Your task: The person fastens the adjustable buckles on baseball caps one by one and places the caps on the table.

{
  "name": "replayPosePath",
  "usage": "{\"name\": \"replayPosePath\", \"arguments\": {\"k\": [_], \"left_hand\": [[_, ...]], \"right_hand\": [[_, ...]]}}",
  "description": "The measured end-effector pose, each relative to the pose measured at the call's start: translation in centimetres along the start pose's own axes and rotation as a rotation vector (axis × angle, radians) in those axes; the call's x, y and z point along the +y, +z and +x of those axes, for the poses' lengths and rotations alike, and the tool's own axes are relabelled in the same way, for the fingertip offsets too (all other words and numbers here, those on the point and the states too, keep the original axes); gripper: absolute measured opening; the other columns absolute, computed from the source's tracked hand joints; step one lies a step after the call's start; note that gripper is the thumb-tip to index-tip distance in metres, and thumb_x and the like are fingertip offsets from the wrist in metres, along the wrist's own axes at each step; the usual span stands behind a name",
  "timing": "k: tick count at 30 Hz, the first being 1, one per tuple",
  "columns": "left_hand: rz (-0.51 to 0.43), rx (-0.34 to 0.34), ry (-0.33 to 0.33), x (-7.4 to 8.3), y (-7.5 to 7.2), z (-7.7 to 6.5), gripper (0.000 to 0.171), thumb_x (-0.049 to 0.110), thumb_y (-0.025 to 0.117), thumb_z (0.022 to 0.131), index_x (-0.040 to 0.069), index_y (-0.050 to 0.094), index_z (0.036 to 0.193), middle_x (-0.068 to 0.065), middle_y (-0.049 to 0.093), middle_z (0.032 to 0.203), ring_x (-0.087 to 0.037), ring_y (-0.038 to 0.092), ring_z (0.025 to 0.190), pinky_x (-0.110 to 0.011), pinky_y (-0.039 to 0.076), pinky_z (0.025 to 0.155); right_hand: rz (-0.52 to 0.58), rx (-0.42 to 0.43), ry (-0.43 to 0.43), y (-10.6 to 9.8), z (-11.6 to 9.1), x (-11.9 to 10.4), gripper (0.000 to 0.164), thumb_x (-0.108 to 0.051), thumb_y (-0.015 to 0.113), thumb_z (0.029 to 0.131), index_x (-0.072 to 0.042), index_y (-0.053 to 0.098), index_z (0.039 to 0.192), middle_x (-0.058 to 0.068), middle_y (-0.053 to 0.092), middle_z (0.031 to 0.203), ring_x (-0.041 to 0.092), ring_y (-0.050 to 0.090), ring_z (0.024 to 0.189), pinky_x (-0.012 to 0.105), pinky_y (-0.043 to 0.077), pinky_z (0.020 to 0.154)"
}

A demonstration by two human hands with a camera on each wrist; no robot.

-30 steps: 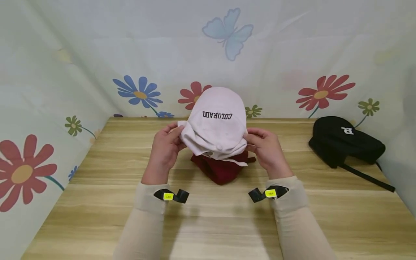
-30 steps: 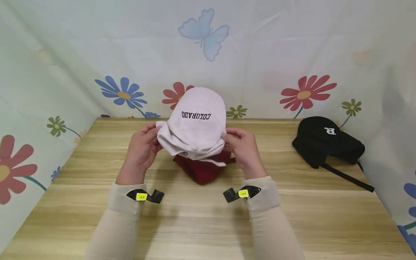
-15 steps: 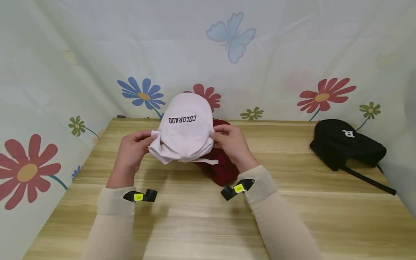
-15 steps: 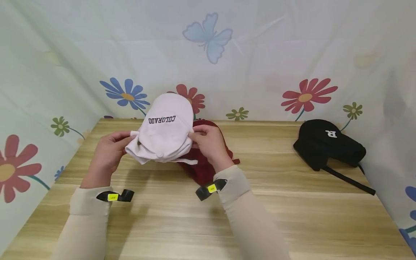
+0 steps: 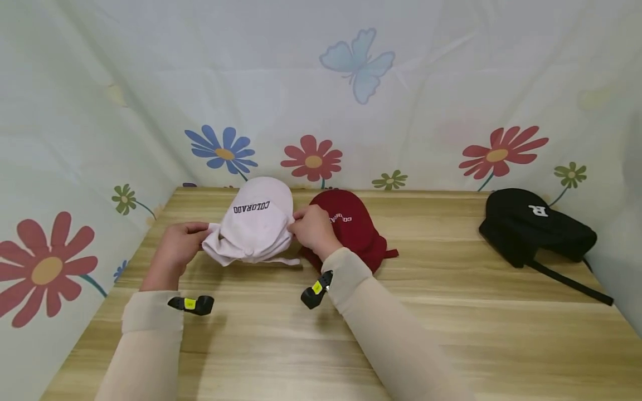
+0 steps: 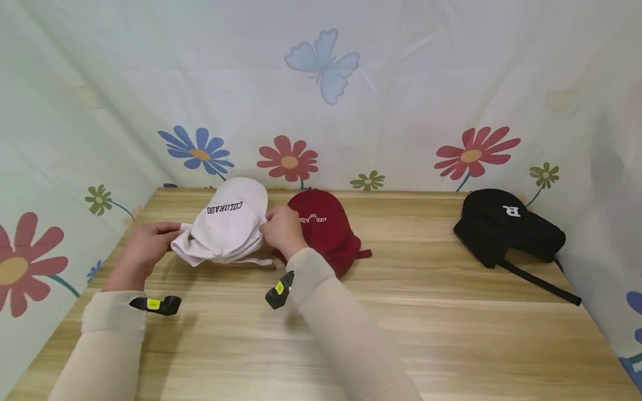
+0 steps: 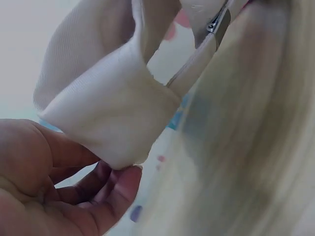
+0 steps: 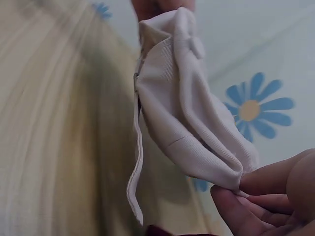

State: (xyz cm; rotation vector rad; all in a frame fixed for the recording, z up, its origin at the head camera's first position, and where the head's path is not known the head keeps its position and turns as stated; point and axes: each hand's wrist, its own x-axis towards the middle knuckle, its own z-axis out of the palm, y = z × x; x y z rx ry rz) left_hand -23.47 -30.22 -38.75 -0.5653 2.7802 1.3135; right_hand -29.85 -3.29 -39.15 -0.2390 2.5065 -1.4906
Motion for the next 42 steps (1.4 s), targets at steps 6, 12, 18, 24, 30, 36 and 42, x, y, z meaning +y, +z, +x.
{"name": "replayPosePath", "arguments": {"k": [6,12,18,24,30,36,42], "left_hand": [[0.025,-0.028,-0.006,-1.0,1.3,1.5,0.04,0.026,0.051,0.092,0.0,0.054,0.123,-0.02,0.055,0.121,-0.02,0.058,0.095,-0.027,0.047,0.079],[0.013,-0.056,-0.014,-0.9,2.6,2.6,0.033,0.019,0.05,0.092,-0.002,0.054,0.118,-0.02,0.054,0.117,-0.015,0.058,0.086,-0.031,0.053,0.08],[0.077,-0.06,-0.027,-0.6,3.8,3.5,0.03,0.019,0.051,0.091,-0.002,0.057,0.113,-0.017,0.058,0.107,-0.017,0.059,0.082,-0.026,0.052,0.071],[0.152,-0.044,-0.011,-0.7,5.0,4.0,0.029,0.021,0.053,0.09,0.0,0.063,0.107,-0.01,0.065,0.089,-0.016,0.061,0.075,-0.02,0.048,0.06],[0.231,-0.039,-0.013,-1.1,5.0,3.3,0.031,0.024,0.051,0.09,0.002,0.065,0.107,-0.013,0.067,0.093,-0.02,0.061,0.082,-0.024,0.044,0.066],[0.296,-0.034,-0.042,-2.9,2.9,2.5,0.036,0.027,0.047,0.092,0.001,0.062,0.112,-0.019,0.063,0.105,-0.026,0.057,0.091,-0.03,0.042,0.071],[0.346,-0.014,-0.031,-3.6,1.4,2.0,0.042,0.032,0.047,0.092,0.0,0.059,0.116,-0.025,0.055,0.119,-0.037,0.05,0.104,-0.045,0.042,0.08]], "right_hand": [[-0.29,0.052,-0.093,0.6,0.6,1.1,0.017,-0.013,0.062,0.081,-0.006,0.066,0.067,0.002,0.051,0.055,0.012,0.043,0.052,0.019,0.03,0.043],[-0.366,0.093,-0.086,0.2,1.1,2.2,0.024,-0.01,0.057,0.081,-0.01,0.061,0.058,0.0,0.05,0.052,0.013,0.043,0.053,0.021,0.032,0.043],[-0.458,0.142,-0.094,-0.2,1.4,3.2,0.037,-0.011,0.057,0.081,-0.014,0.047,0.045,-0.003,0.041,0.043,0.014,0.045,0.051,0.023,0.036,0.045],[-0.472,0.146,-0.105,-0.7,1.3,4.0,0.041,-0.008,0.055,0.08,-0.014,0.038,0.043,-0.003,0.032,0.042,0.013,0.04,0.047,0.023,0.034,0.042],[-0.496,0.119,-0.082,-0.3,1.0,4.2,0.042,-0.012,0.055,0.083,-0.014,0.04,0.044,-0.003,0.034,0.041,0.012,0.042,0.045,0.021,0.034,0.041],[-0.515,0.06,-0.14,1.3,0.9,2.7,0.04,-0.017,0.056,0.086,-0.014,0.048,0.047,-0.003,0.039,0.041,0.011,0.044,0.045,0.02,0.035,0.04],[-0.459,0.015,-0.108,1.4,0.3,1.1,0.018,-0.019,0.058,0.086,-0.011,0.067,0.073,-0.001,0.061,0.063,0.011,0.054,0.059,0.02,0.044,0.049]]}}
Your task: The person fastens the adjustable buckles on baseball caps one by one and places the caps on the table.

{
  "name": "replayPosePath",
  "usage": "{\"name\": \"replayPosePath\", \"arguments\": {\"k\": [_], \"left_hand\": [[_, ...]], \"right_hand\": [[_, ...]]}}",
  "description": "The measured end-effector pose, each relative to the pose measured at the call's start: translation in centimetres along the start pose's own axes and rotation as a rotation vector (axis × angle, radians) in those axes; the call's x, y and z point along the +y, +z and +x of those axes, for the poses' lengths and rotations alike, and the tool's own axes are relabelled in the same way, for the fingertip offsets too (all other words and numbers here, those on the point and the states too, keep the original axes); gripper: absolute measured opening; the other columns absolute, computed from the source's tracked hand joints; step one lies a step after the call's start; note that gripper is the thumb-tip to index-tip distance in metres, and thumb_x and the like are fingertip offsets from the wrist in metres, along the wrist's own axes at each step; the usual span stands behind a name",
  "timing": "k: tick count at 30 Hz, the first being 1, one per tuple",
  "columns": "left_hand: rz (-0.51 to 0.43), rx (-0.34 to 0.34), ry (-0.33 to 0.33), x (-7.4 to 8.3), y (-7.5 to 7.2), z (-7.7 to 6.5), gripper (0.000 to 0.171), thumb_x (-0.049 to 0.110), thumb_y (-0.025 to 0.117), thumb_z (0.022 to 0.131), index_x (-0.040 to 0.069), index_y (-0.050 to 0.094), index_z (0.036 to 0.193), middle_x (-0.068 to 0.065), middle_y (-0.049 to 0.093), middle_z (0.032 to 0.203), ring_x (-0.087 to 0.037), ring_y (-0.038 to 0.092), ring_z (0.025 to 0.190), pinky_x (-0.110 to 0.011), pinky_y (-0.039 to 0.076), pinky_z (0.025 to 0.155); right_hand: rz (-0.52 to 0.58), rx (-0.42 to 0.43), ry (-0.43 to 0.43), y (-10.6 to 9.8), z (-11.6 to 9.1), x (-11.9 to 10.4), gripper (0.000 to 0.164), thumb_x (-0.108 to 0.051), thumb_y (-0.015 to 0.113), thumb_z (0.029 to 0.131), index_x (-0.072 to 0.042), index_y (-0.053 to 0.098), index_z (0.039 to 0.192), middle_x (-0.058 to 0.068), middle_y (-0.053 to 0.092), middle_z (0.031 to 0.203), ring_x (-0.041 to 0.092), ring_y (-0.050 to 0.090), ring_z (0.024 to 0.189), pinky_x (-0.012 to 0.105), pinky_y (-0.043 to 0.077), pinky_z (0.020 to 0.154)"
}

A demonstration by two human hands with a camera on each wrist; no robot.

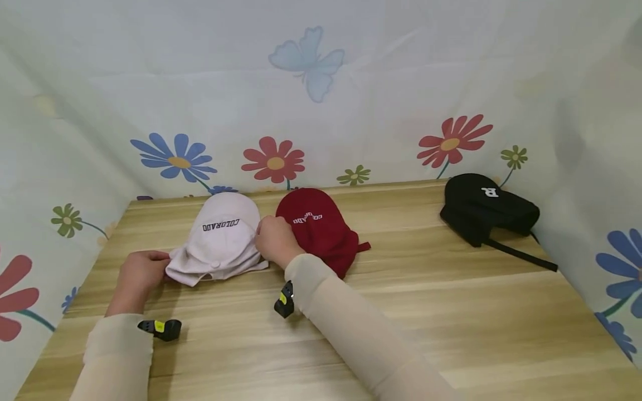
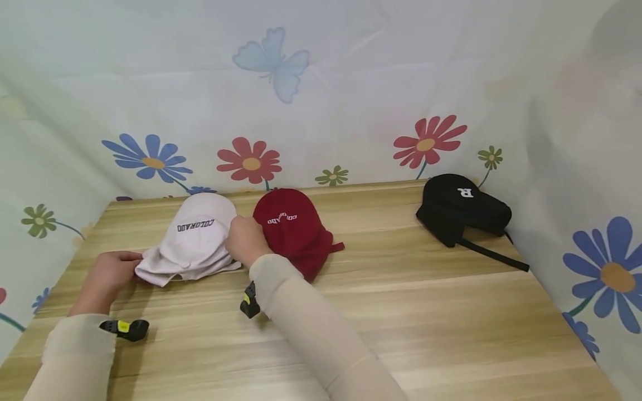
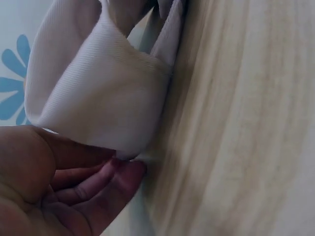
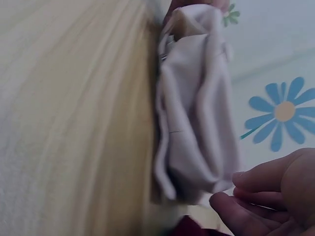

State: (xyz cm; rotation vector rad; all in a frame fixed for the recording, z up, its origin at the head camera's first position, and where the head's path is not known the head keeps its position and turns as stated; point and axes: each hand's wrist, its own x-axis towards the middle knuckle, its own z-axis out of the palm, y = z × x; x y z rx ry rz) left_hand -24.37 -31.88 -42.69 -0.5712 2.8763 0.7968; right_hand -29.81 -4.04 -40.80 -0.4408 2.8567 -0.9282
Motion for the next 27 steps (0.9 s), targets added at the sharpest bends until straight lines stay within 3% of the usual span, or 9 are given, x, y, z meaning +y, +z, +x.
{"name": "replayPosePath", "arguments": {"k": [4,7,12,16,21,27], "left_hand": [[-0.011,0.049,0.006,0.5,-0.9,-0.7,0.048,0.034,0.043,0.093,-0.001,0.05,0.126,-0.027,0.051,0.124,-0.039,0.05,0.106,-0.045,0.045,0.076],[-0.017,0.076,0.028,1.4,-1.6,-1.2,0.051,0.035,0.035,0.095,0.0,0.044,0.132,-0.027,0.05,0.125,-0.039,0.05,0.106,-0.042,0.046,0.07],[-0.001,0.084,0.06,3.8,-2.1,-1.9,0.058,0.043,0.026,0.095,0.004,0.039,0.136,-0.026,0.044,0.132,-0.044,0.041,0.116,-0.052,0.043,0.078],[-0.016,0.104,0.092,6.3,-1.6,-2.9,0.061,0.048,0.026,0.094,0.006,0.04,0.136,-0.024,0.047,0.13,-0.04,0.046,0.112,-0.049,0.045,0.077],[-0.049,0.14,0.173,9.3,-1.0,-4.6,0.059,0.047,0.03,0.094,0.007,0.042,0.135,-0.023,0.051,0.125,-0.037,0.049,0.108,-0.049,0.046,0.079],[-0.084,0.179,0.315,12.2,0.1,-6.8,0.052,0.042,0.036,0.094,0.007,0.047,0.131,-0.021,0.053,0.123,-0.037,0.049,0.109,-0.051,0.044,0.082]], "right_hand": [[0.017,0.012,-0.04,-1.3,-0.6,-0.5,0.02,-0.022,0.058,0.086,-0.013,0.068,0.102,-0.001,0.068,0.094,0.01,0.059,0.08,0.021,0.051,0.069],[0.029,0.019,-0.085,-2.7,-1.3,-0.7,0.026,-0.025,0.058,0.087,-0.015,0.066,0.11,-0.002,0.067,0.101,0.009,0.058,0.085,0.021,0.051,0.076],[0.078,0.042,-0.134,-4.9,-2.8,0.2,0.03,-0.03,0.059,0.087,-0.018,0.063,0.114,-0.004,0.065,0.103,0.008,0.057,0.087,0.02,0.051,0.076],[0.174,0.049,-0.197,-6.4,-4.0,2.1,0.031,-0.032,0.059,0.087,-0.02,0.061,0.115,-0.007,0.064,0.105,0.007,0.057,0.091,0.021,0.05,0.08],[0.246,0.078,-0.253,-8.0,-5.6,4.9,0.03,-0.034,0.059,0.087,-0.024,0.06,0.115,-0.008,0.063,0.108,0.004,0.057,0.095,0.023,0.049,0.085],[0.33,0.136,-0.229,-9.9,-7.8,7.9,0.03,-0.036,0.059,0.086,-0.027,0.06,0.114,-0.009,0.061,0.112,0.008,0.059,0.099,0.027,0.051,0.084]]}}
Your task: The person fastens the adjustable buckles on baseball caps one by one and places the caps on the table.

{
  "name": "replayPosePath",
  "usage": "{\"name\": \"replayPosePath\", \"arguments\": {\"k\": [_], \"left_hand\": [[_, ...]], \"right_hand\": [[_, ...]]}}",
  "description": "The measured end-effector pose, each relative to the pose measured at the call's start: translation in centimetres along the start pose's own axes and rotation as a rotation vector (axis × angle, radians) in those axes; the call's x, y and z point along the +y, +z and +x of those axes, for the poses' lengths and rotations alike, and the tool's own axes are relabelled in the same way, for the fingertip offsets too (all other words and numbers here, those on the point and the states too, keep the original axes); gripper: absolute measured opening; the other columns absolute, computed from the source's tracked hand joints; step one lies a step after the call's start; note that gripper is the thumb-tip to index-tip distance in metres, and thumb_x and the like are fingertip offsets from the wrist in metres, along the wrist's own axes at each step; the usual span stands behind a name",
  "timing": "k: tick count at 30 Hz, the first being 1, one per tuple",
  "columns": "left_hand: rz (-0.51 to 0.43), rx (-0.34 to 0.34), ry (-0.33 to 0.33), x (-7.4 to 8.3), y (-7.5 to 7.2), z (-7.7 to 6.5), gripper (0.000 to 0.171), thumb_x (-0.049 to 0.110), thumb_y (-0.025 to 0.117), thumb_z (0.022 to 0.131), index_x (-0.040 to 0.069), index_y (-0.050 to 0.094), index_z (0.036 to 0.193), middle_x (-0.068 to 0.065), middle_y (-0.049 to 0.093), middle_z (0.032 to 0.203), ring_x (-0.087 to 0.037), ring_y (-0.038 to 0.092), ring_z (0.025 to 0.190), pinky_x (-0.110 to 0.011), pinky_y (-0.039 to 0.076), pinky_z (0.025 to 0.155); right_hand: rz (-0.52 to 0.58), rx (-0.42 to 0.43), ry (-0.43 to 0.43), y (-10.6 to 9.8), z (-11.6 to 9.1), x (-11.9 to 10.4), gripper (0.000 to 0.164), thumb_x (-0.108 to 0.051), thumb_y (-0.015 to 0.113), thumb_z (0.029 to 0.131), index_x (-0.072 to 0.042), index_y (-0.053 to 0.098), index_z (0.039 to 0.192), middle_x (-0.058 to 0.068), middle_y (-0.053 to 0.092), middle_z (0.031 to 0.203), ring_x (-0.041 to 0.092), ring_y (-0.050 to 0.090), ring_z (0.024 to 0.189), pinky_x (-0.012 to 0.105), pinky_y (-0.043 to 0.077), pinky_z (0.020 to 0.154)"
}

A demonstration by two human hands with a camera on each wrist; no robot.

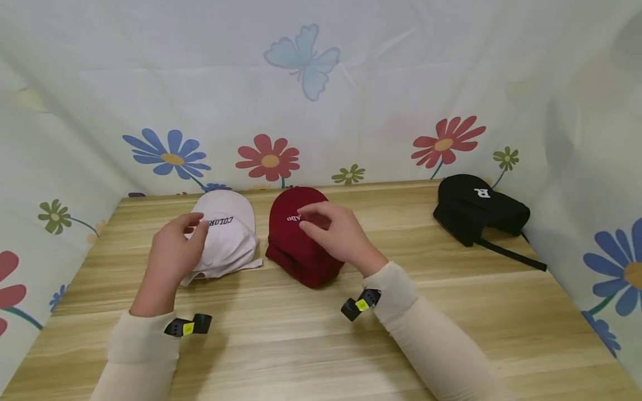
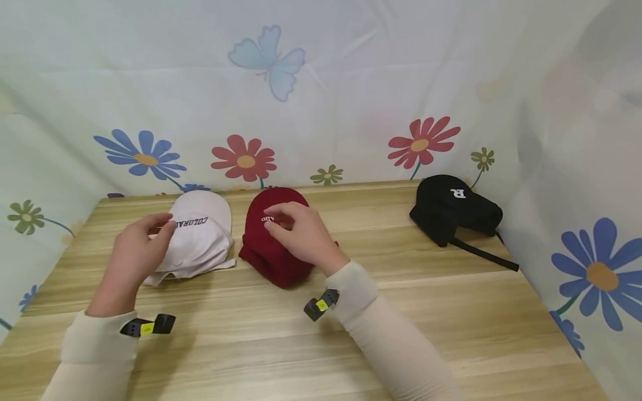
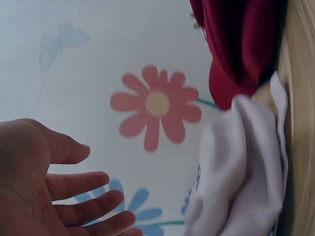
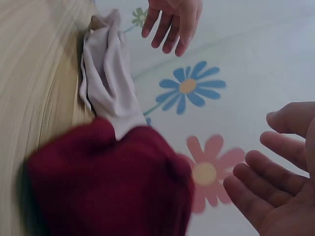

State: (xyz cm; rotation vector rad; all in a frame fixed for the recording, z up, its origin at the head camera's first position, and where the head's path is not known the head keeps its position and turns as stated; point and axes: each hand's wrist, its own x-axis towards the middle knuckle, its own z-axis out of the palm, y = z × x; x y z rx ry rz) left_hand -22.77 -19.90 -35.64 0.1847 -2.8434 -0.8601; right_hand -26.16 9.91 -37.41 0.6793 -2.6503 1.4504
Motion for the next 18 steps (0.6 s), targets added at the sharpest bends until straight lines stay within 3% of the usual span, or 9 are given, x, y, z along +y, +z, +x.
{"name": "replayPosePath", "arguments": {"k": [6,13,18], "left_hand": [[-0.059,-0.019,0.109,2.8,1.6,-1.0,0.048,0.04,0.04,0.094,0.008,0.049,0.128,-0.019,0.054,0.122,-0.033,0.05,0.111,-0.049,0.045,0.087],[-0.099,-0.071,0.203,5.1,3.8,-1.8,0.045,0.037,0.045,0.093,0.01,0.048,0.13,-0.014,0.052,0.127,-0.031,0.049,0.114,-0.047,0.046,0.09],[-0.127,-0.131,0.253,6.9,5.1,-2.5,0.05,0.037,0.048,0.092,0.01,0.042,0.134,-0.012,0.048,0.132,-0.032,0.05,0.116,-0.048,0.046,0.091]], "right_hand": [[0.13,0.048,0.039,-3.3,-2.8,1.9,0.03,-0.03,0.061,0.087,-0.022,0.06,0.116,-0.004,0.06,0.116,0.012,0.062,0.101,0.027,0.053,0.083],[0.108,0.131,0.041,-7.2,-6.4,2.2,0.032,-0.016,0.061,0.087,-0.008,0.058,0.118,0.007,0.059,0.119,0.024,0.059,0.107,0.036,0.051,0.088],[0.07,0.213,0.011,-9.5,-8.3,3.9,0.03,-0.011,0.061,0.086,-0.004,0.059,0.116,0.01,0.058,0.116,0.016,0.059,0.103,0.022,0.05,0.086]]}}
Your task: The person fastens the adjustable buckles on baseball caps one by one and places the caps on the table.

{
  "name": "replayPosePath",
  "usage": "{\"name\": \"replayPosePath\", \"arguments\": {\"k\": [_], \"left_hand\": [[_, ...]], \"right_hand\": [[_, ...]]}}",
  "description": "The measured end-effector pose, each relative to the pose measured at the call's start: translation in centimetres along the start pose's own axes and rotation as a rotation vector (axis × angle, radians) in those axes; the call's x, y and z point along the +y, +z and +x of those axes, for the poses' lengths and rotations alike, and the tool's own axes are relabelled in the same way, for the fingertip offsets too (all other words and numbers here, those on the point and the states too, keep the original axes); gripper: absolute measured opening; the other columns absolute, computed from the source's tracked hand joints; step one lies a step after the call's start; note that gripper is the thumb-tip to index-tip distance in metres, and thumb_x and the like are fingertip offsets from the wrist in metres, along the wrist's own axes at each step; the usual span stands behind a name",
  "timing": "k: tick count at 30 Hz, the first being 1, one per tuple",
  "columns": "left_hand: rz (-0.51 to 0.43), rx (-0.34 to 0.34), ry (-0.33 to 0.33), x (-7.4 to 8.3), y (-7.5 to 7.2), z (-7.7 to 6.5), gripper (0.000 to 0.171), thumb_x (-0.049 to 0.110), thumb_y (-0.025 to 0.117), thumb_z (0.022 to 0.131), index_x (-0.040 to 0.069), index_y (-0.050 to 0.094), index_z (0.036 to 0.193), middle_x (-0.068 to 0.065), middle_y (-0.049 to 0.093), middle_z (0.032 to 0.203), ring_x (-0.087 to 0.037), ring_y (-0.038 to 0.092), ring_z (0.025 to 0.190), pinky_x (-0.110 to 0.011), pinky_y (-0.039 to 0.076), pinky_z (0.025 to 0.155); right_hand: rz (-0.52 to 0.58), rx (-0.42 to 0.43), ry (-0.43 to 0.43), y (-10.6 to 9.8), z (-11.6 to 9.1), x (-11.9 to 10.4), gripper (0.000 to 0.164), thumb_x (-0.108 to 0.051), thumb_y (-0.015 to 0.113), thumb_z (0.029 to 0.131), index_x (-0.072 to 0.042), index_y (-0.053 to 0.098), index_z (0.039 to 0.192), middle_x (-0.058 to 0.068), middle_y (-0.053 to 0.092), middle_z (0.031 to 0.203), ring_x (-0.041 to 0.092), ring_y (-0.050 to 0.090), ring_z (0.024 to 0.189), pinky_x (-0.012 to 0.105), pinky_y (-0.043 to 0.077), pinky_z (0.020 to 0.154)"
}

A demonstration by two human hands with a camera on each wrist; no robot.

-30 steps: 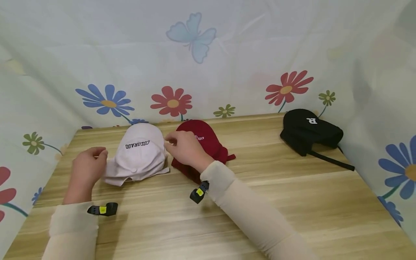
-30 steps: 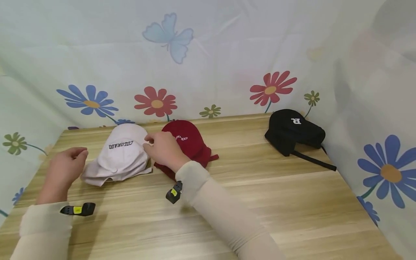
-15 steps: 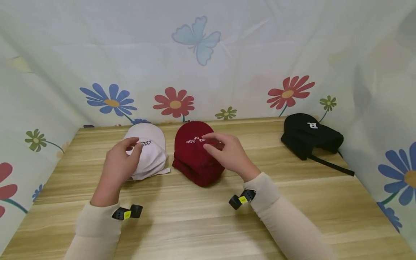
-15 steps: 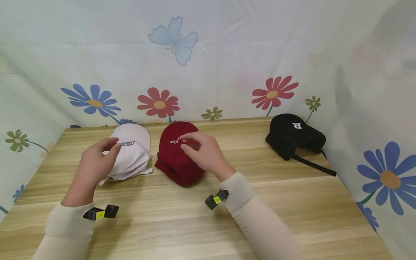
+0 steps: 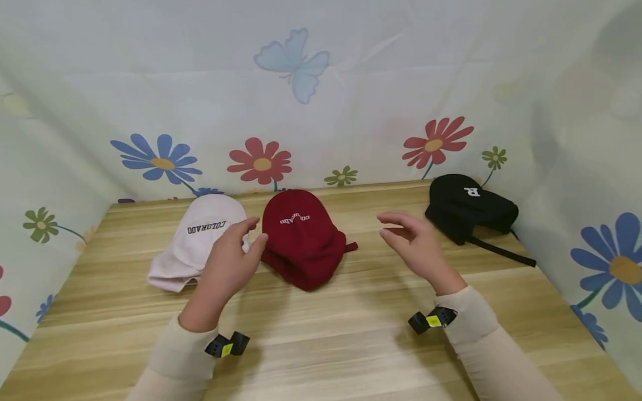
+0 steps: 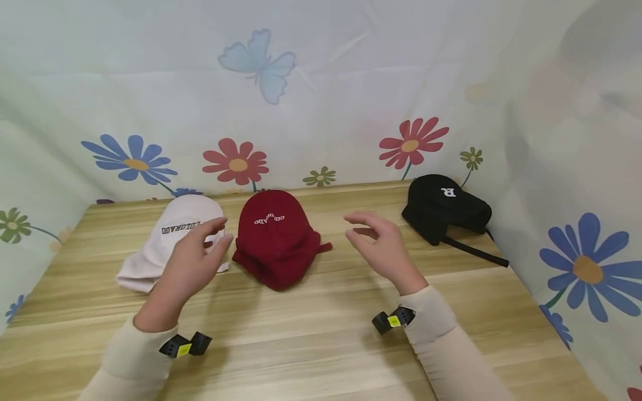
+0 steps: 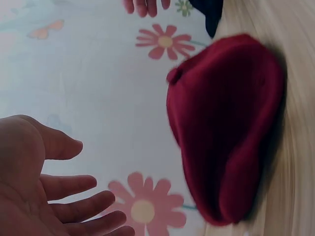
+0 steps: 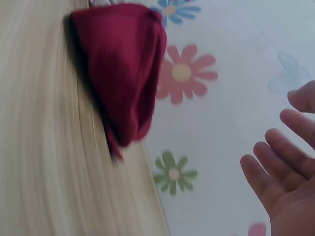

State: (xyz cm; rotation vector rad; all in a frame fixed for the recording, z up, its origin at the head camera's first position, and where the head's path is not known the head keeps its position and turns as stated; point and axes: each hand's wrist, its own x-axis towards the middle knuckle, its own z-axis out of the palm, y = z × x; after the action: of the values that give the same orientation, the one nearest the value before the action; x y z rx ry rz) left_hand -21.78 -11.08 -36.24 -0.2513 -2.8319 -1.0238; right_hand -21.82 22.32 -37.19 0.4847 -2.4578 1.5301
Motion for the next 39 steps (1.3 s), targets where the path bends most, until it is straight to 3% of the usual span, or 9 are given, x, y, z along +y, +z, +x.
{"name": "replayPosePath", "arguments": {"k": [5,10,15,27,39], "left_hand": [[-0.022,-0.008,0.015,1.6,1.9,0.3,0.051,0.036,0.051,0.091,0.012,0.041,0.135,-0.01,0.046,0.135,-0.029,0.046,0.121,-0.048,0.044,0.095],[-0.032,-0.019,0.036,3.1,3.9,0.6,0.05,0.036,0.051,0.09,0.016,0.042,0.135,-0.007,0.046,0.135,-0.026,0.042,0.125,-0.048,0.04,0.1],[-0.051,-0.025,0.059,4.4,5.6,0.9,0.049,0.036,0.051,0.09,0.017,0.043,0.134,-0.005,0.046,0.135,-0.023,0.04,0.128,-0.046,0.038,0.103],[-0.039,-0.008,0.106,6.9,9.2,1.9,0.047,0.033,0.052,0.09,0.014,0.045,0.132,-0.004,0.049,0.13,-0.02,0.046,0.121,-0.042,0.041,0.101],[-0.058,-0.139,0.179,8.9,12.8,2.4,0.047,0.033,0.052,0.09,0.013,0.043,0.133,-0.004,0.05,0.128,-0.018,0.049,0.115,-0.036,0.044,0.098]], "right_hand": [[-0.039,0.091,-0.037,-2.3,-1.2,1.9,0.029,-0.006,0.061,0.085,0.002,0.059,0.113,0.015,0.059,0.114,-0.006,0.056,0.097,0.01,0.047,0.082],[-0.053,0.16,-0.03,-4.4,-2.0,4.5,0.029,-0.007,0.061,0.085,-0.004,0.06,0.113,0.012,0.059,0.115,-0.002,0.056,0.099,0.008,0.046,0.083],[-0.103,0.227,0.035,-6.2,-2.8,6.6,0.028,-0.016,0.06,0.087,-0.01,0.061,0.115,0.007,0.059,0.115,0.004,0.057,0.101,0.005,0.045,0.081],[-0.216,0.386,0.194,-9.8,-4.6,9.1,0.031,-0.028,0.059,0.087,-0.018,0.06,0.117,-0.001,0.06,0.113,-0.005,0.054,0.098,0.003,0.042,0.08],[-0.221,0.57,0.425,-12.4,-5.1,11.1,0.032,-0.028,0.06,0.087,-0.023,0.059,0.119,-0.006,0.058,0.112,-0.004,0.052,0.097,0.003,0.042,0.08]]}}
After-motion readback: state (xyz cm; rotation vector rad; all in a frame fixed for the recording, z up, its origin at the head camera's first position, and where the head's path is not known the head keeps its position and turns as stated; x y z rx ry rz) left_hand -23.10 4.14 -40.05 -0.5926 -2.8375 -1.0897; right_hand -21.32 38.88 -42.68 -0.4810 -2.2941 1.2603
